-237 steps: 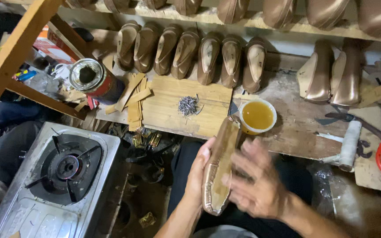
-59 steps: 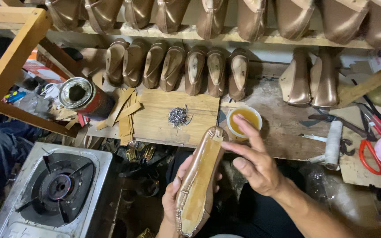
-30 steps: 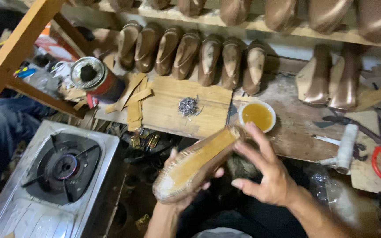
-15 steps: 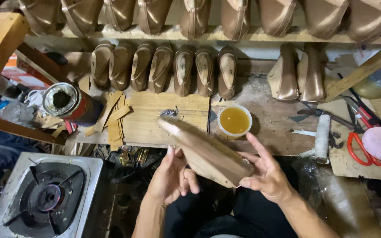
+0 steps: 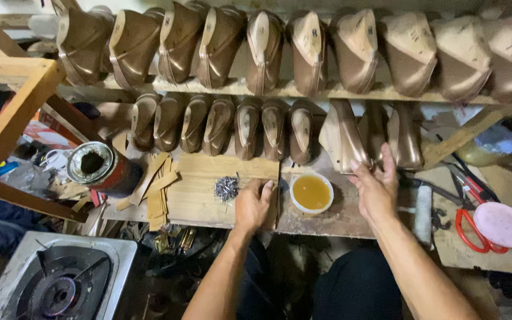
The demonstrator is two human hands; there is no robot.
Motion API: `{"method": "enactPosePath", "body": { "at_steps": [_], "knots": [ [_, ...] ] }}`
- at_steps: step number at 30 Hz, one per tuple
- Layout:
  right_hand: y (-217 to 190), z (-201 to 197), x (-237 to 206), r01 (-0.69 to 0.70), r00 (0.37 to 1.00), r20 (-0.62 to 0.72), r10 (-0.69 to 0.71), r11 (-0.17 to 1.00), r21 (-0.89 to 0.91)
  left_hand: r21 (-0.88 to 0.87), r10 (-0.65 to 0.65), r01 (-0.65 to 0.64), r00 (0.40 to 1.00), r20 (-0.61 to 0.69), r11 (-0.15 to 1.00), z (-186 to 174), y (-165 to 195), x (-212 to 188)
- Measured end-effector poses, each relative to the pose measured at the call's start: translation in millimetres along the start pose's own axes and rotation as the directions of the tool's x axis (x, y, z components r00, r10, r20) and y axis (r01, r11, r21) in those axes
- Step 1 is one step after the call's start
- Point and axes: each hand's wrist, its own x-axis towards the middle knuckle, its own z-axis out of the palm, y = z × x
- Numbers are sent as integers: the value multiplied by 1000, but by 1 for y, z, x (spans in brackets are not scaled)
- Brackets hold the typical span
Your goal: The person repeatedly applies a yellow liquid to the inner seam of a brown shoe upper using a finger, then places the upper on a shelf. The person repeats this process with multiple shoe uppers taken from the shelf.
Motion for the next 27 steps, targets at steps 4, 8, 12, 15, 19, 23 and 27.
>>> {"method": "enactPosePath", "body": {
  "at_steps": [4,8,12,15,19,23,27],
  "knots": [
    [1,33,17,-28,992,-126,24,999,-28,-15,36,-36,999,-14,999,-2,0,-1],
    [6,50,25,-51,986,-162,44,998,-43,2,99,-99,994,-47,995,0,-4,0],
    [12,55,27,-77,979,-196,53,990,-118,-33,96,-98,994,-53,995,3,-9,1],
    [14,55,27,-75,978,-202,47,988,-135,10,98,-98,994,-39,995,3,-12,0],
    [18,50,27,-146,969,-215,123,985,-90,-28,116,-118,992,-54,993,5,-15,-1],
    [26,39,15,-150,968,-209,141,988,-28,-9,127,-128,991,-46,992,6,-17,0],
    [43,26,-10,-33,978,-206,-37,946,-324,4,132,-132,990,-53,991,7,-20,-1]
  ]
}}
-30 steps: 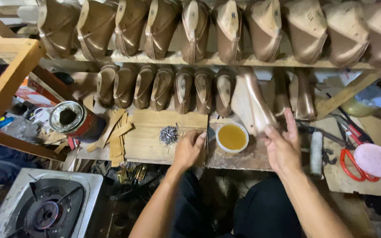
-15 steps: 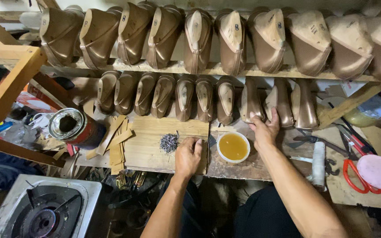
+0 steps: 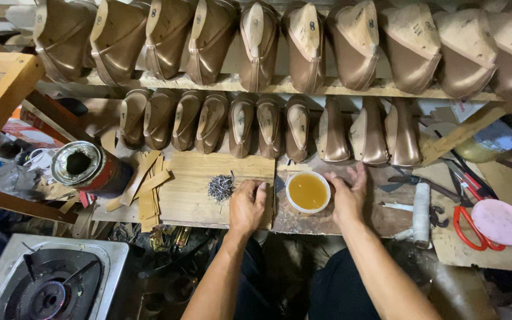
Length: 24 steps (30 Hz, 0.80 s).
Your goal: The person repeatedly applies a yellow liquid to the inner seam of a brown shoe upper using a finger, then places the upper on a shelf. The person repeats this process with multiple shoe uppers taken from the shelf.
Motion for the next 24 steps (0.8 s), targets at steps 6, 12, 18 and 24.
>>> {"method": "enactPosePath", "body": {
  "at_steps": [6,12,18,24],
  "knots": [
    [14,-11,-12,94,993,76,-86,990,-104,4,-77,77,996,34,997,5,-9,-4],
    [30,-13,-11,190,980,53,-193,980,56,-20,-64,64,998,7,998,12,-22,-9],
    [45,-17,-8,210,974,71,-213,976,51,-2,-85,85,996,28,996,16,-29,-10],
    [50,-17,-4,190,979,76,-192,981,24,15,-60,60,998,-6,998,19,-31,-11]
  ]
}}
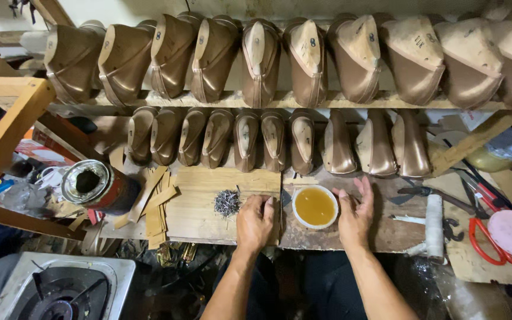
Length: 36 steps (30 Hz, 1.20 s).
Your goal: The person repeatedly applies a yellow liquid to the inner seam of a brown shoe upper using a finger, then places the upper on a shelf. The person repeats this process with multiple shoe uppers taken from the shelf.
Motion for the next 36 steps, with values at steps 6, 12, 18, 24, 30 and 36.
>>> {"method": "enactPosePath", "body": {
  "at_steps": [6,12,18,24,30,36],
  "knots": [
    [2,-2,0,-20,1000,19,20,999,29,24,-21,20,1000,16,1000,-1,4,1],
    [8,-2,1,-57,998,10,57,998,-10,44,-82,80,996,38,996,0,3,-1],
    [12,-2,2,-55,998,4,55,998,33,59,-8,8,1000,-2,998,5,-4,-2],
    [16,-2,5,-21,1000,21,19,997,81,38,-4,4,1000,-2,999,5,-7,-4],
    [19,-5,1,64,998,30,-63,997,-33,10,60,-59,998,-35,998,6,-10,-9],
    [16,-2,0,26,1000,10,-27,993,117,4,59,-58,998,-34,998,3,-8,-10]
  ]
}}
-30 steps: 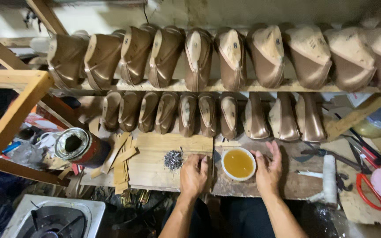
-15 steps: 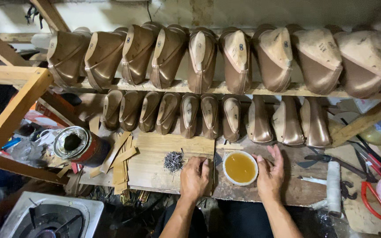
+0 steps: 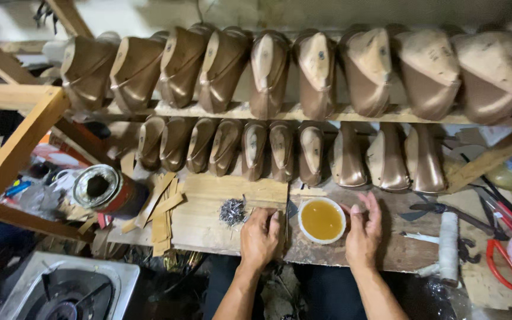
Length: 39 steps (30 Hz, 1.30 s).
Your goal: The person repeatedly applies a yellow liquid to the inner seam of a brown shoe upper using a finger, then places the upper on a shelf. The person repeats this process with multiple shoe uppers taken from the shelf.
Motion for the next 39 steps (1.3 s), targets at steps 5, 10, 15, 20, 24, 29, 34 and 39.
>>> {"method": "enactPosePath", "body": {
  "at_steps": [5,10,15,20,24,29,34,39],
  "knots": [
    [5,-4,-1,1,1000,0,-1,1000,27,74,-55,52,997,47,996,1,-5,5],
    [17,-13,-6,-42,999,7,42,999,0,41,-38,36,999,32,999,4,-15,-7],
    [30,-18,-9,-99,995,-7,99,995,-34,68,-128,125,990,58,990,4,-23,-10],
    [44,-24,-16,-83,996,12,83,996,-17,100,-48,46,999,10,994,8,-30,-14],
    [56,-27,-21,-140,990,13,140,990,5,153,-201,199,980,-1,968,11,-36,-19],
    [63,-30,-22,-176,984,15,176,979,98,158,-93,95,995,-19,983,12,-40,-19],
    [60,-31,-20,-215,976,17,216,976,-5,117,-79,85,995,-57,989,13,-33,-19],
    [56,-30,-17,-162,986,35,162,987,-21,102,-157,163,986,-60,981,15,-24,-17]
  ]
}}
